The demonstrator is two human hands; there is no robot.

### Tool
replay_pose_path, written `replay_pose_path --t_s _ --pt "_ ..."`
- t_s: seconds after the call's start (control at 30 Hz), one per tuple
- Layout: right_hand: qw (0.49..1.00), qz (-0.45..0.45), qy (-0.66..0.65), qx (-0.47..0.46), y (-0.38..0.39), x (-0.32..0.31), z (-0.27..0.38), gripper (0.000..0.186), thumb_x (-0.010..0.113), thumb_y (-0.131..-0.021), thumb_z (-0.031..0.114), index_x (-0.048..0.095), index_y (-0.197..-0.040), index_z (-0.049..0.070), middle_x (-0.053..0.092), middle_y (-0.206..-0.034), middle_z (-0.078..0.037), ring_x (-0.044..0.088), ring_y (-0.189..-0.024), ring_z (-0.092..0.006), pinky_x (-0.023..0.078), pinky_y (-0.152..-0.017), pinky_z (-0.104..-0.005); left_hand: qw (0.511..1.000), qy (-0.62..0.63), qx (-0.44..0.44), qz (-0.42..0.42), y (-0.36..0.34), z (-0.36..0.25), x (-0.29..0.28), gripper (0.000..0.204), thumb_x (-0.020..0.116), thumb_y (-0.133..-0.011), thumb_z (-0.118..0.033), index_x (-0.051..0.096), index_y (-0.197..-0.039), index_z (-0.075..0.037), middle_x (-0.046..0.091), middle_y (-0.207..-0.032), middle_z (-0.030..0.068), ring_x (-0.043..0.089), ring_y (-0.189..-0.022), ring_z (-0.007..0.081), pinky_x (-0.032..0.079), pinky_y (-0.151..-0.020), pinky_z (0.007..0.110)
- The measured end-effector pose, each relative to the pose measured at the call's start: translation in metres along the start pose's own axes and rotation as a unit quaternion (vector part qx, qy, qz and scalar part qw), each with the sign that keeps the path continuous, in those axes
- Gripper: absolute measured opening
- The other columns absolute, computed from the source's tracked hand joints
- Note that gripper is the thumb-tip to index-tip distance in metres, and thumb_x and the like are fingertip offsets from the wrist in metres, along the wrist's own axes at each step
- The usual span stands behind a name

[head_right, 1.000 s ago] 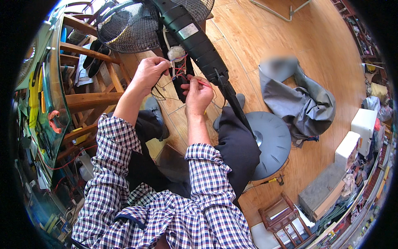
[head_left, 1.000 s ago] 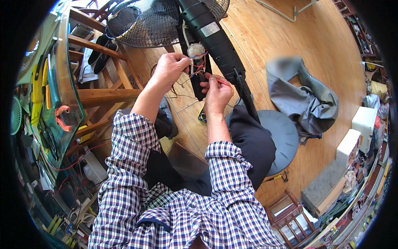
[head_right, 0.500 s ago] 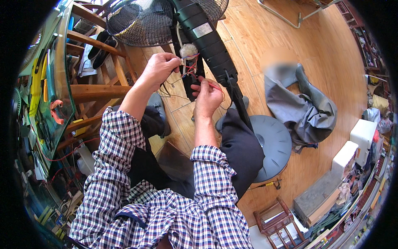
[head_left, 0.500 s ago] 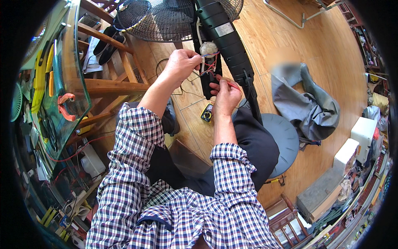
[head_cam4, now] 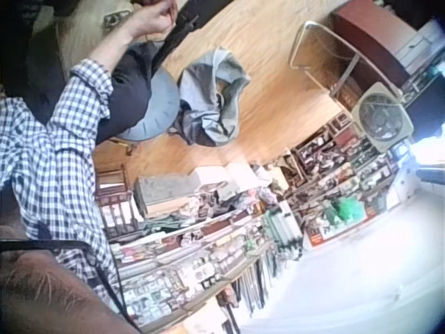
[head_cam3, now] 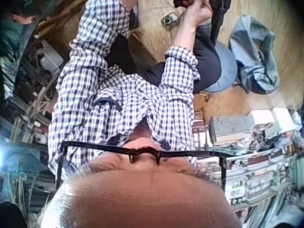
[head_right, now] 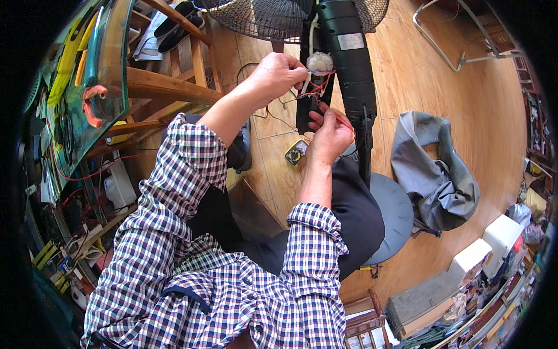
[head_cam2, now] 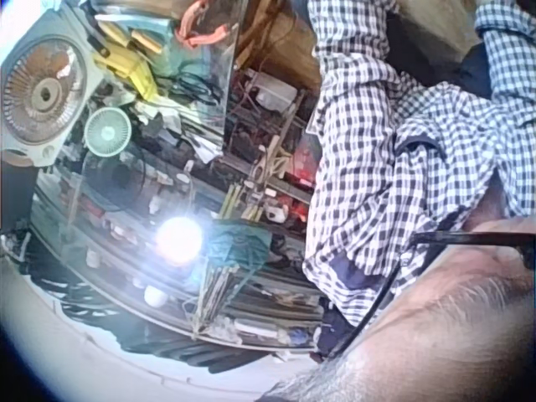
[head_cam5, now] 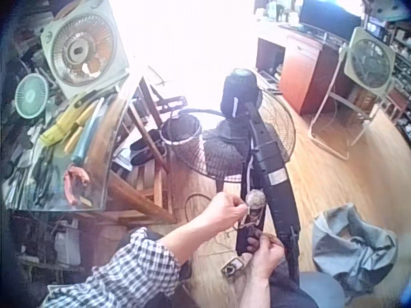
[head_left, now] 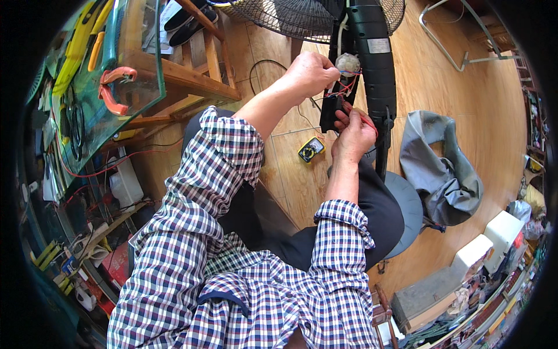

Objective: The person repairs a standing fan by stripping and connecting wires, using a multimeter to test continuity, and then testing the fan operation.

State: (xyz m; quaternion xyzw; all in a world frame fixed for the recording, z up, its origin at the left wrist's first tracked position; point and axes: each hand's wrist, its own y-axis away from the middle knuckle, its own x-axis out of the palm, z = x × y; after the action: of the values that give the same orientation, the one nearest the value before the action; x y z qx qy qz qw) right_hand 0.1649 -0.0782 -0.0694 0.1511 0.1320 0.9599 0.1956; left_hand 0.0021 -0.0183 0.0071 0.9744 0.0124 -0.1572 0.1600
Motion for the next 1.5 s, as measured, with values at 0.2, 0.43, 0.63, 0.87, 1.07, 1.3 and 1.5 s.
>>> replay_pose_path --t_s 0.2,0.43,0.63,0.87,1.07,1.3,1.5 --pt "1.000 0.008 0.014 -0.008 -0.001 -0.003 0.001 0.015 0.059 -0.102 0.006 0.063 -0.109 -0.007 0.076 -0.103 -0.019 0.074 -0.070 -0.0178 0.055 -0.051 -0.0242 1.000 -0.014 -0.008 0.006 0.004 -0.007 0.000 0.025 0.068 -0.086 -0.021 0.079 -0.088 0.001 0.070 -0.068 0.0052 0.054 -0.056 0.0091 0.044 -0.049 0.030" --pt "0.992 -0.058 0.093 -0.066 0.006 -0.006 0.014 0.014 0.059 -0.103 0.008 0.063 -0.107 -0.005 0.075 -0.101 -0.016 0.074 -0.072 -0.0179 0.056 -0.051 -0.0252 0.999 -0.039 0.024 0.018 0.003 -0.004 0.000 0.025 0.065 -0.083 -0.022 0.076 -0.077 -0.001 0.065 -0.061 0.0093 0.062 -0.057 0.0171 0.050 -0.059 0.035" --pt "0.998 -0.040 0.053 0.012 0.020 -0.011 0.059 0.016 0.062 -0.097 0.014 0.068 -0.099 0.000 0.075 -0.092 -0.008 0.067 -0.076 -0.0128 0.053 -0.066 -0.0255 0.998 0.000 0.007 0.060 -0.001 0.002 0.001 0.026 0.068 -0.092 -0.024 0.076 -0.086 0.000 0.066 -0.069 0.0006 0.050 -0.059 0.0081 0.039 -0.053 0.029" --pt "0.976 0.077 0.030 0.203 0.028 -0.018 0.096 0.025 0.048 -0.101 0.018 0.063 -0.110 0.000 0.074 -0.104 -0.017 0.067 -0.075 -0.0178 0.056 -0.069 -0.0338 0.991 0.063 -0.053 0.105 0.003 0.000 0.002 0.021 0.068 -0.096 -0.020 0.073 -0.100 0.000 0.070 -0.078 0.0015 0.048 -0.059 0.0056 0.037 -0.052 0.024" --pt "0.968 0.147 0.046 0.196 0.028 -0.014 0.085 0.026 0.051 -0.099 0.016 0.064 -0.115 0.000 0.073 -0.101 -0.014 0.050 -0.053 -0.0074 0.042 -0.047 -0.0257 0.975 0.166 -0.083 0.119 0.014 -0.008 0.010 0.021 0.069 -0.098 -0.020 0.071 -0.103 0.000 0.068 -0.078 0.0013 0.046 -0.052 0.0042 0.035 -0.046 0.022" --pt "0.946 0.241 0.127 0.175 0.040 0.009 0.083 0.020 0.060 -0.104 0.023 0.067 -0.108 0.004 0.070 -0.084 -0.006 0.047 -0.053 -0.0036 0.037 -0.047 -0.0230 0.980 0.163 -0.077 0.089 0.027 -0.005 0.023 0.021 0.069 -0.099 -0.021 0.072 -0.102 0.000 0.070 -0.082 0.0018 0.052 -0.057 0.0045 0.042 -0.051 0.022" --pt "0.933 0.241 0.259 0.069 0.022 -0.014 0.071 0.023 0.060 -0.103 0.021 0.068 -0.091 0.002 0.068 -0.073 -0.004 0.058 -0.061 -0.0110 0.045 -0.058 -0.0300 0.982 0.135 -0.066 0.115 0.031 -0.012 0.018 0.026 0.070 -0.100 -0.024 0.072 -0.109 0.001 0.069 -0.081 0.0014 0.054 -0.062 0.0050 0.044 -0.054 0.022"
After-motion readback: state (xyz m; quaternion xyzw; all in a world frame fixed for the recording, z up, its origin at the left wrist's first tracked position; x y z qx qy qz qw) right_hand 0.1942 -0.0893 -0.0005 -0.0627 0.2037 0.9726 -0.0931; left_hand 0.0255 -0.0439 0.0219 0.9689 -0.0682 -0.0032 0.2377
